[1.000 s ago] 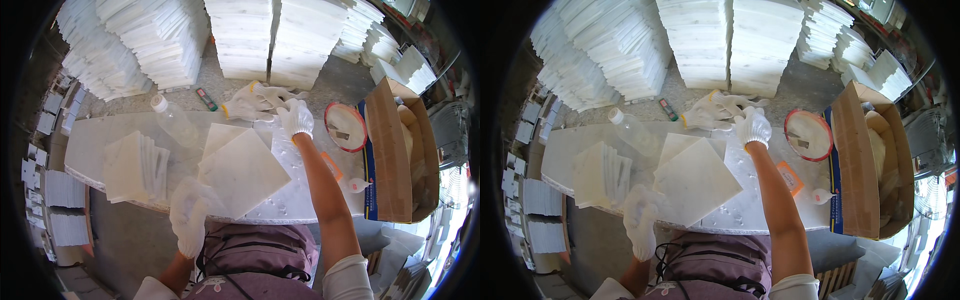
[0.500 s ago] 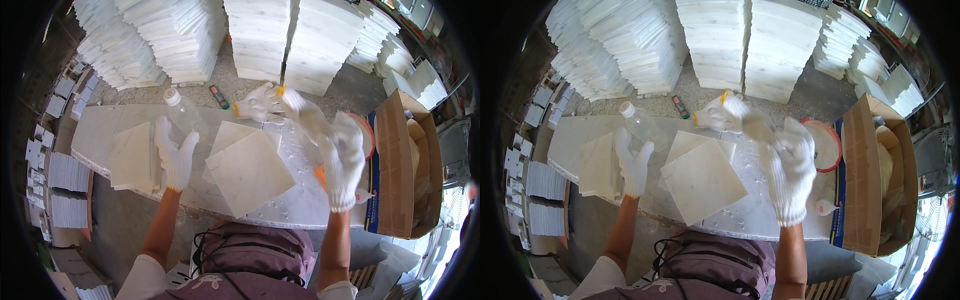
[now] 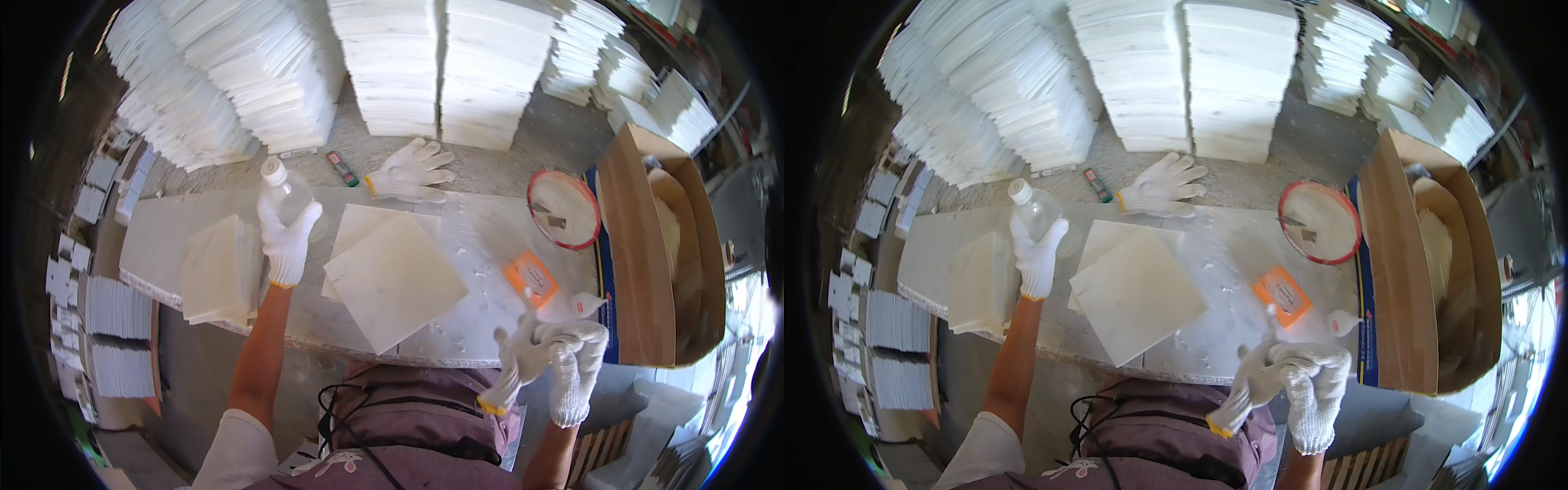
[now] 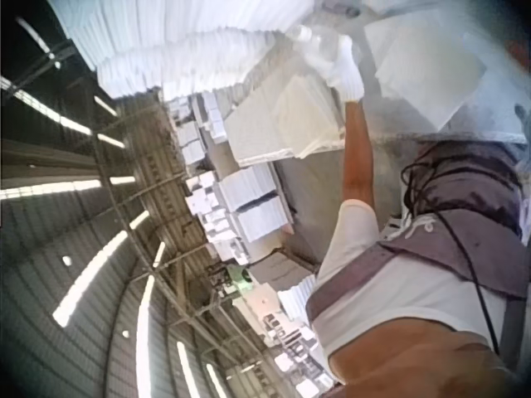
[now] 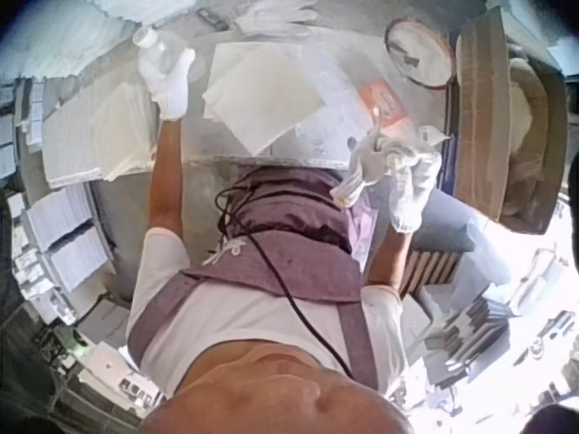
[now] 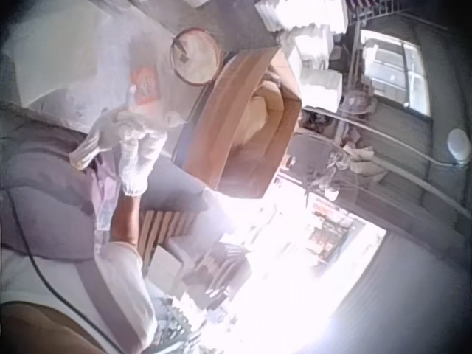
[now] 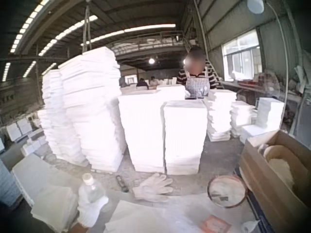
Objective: The person applies adhesive to the edges of white rectangular tiles using a small bottle and a metal spreader. They handle each tile individually, apply the adhesive, spread it along the edges, and place the tile into a cardboard box. The process is repeated for multiple tiles.
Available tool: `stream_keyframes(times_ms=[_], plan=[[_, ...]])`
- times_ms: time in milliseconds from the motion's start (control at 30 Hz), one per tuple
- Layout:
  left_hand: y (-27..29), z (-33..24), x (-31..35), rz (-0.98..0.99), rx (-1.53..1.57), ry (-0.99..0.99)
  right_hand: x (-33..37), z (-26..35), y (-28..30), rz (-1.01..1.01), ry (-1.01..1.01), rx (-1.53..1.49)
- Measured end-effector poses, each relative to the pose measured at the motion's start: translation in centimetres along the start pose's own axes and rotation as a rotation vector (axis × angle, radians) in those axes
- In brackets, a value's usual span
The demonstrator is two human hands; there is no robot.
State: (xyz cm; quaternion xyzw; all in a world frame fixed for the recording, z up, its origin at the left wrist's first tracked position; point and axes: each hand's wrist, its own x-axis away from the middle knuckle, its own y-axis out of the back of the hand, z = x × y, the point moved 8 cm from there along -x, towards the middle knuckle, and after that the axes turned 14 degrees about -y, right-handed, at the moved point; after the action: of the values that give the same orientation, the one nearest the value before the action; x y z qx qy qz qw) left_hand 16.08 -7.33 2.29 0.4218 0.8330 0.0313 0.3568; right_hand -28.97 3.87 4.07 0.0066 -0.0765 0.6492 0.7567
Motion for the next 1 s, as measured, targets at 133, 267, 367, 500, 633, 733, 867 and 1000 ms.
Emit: stream_keyframes(times_ms=[133, 267, 367, 500, 633, 733, 867, 1000], plan=[[-0.2, -4.2, 0.9, 0.060, -0.101, -0.168, 1.5, -3.7, 0.0, 0.212, -0.079, -0.011], [-1.5, -10.4, 2.2, 0.278, -0.380, -0.553, 3.3, -6.7, -2.6, 0.497, -0.236, -0.021], [-2.2, -12.7, 3.9, 0.434, -0.484, -0.720, 4.6, -6.6, -4.8, 0.646, -0.329, -0.194], [-3.0, -14.2, 6.1, 0.526, -0.585, -0.955, 5.5, -7.1, -5.5, 0.704, -0.303, -0.092], [-4.2, -14.9, 7.6, 0.549, -0.646, -1.085, 6.4, -7.0, -6.2, 0.760, -0.278, 0.095], [-4.9, -15.3, 8.2, 0.559, -0.692, -1.115, 7.8, -8.3, -6.9, 0.813, -0.395, 0.071], [-5.4, -16.1, 8.4, 0.551, -0.691, -1.187, 6.7, -8.0, -6.1, 0.646, -0.604, -0.064], [-5.6, -16.0, 8.6, 0.515, -0.683, -1.229, 3.3, -8.6, -2.8, 0.338, -0.474, -0.076]])
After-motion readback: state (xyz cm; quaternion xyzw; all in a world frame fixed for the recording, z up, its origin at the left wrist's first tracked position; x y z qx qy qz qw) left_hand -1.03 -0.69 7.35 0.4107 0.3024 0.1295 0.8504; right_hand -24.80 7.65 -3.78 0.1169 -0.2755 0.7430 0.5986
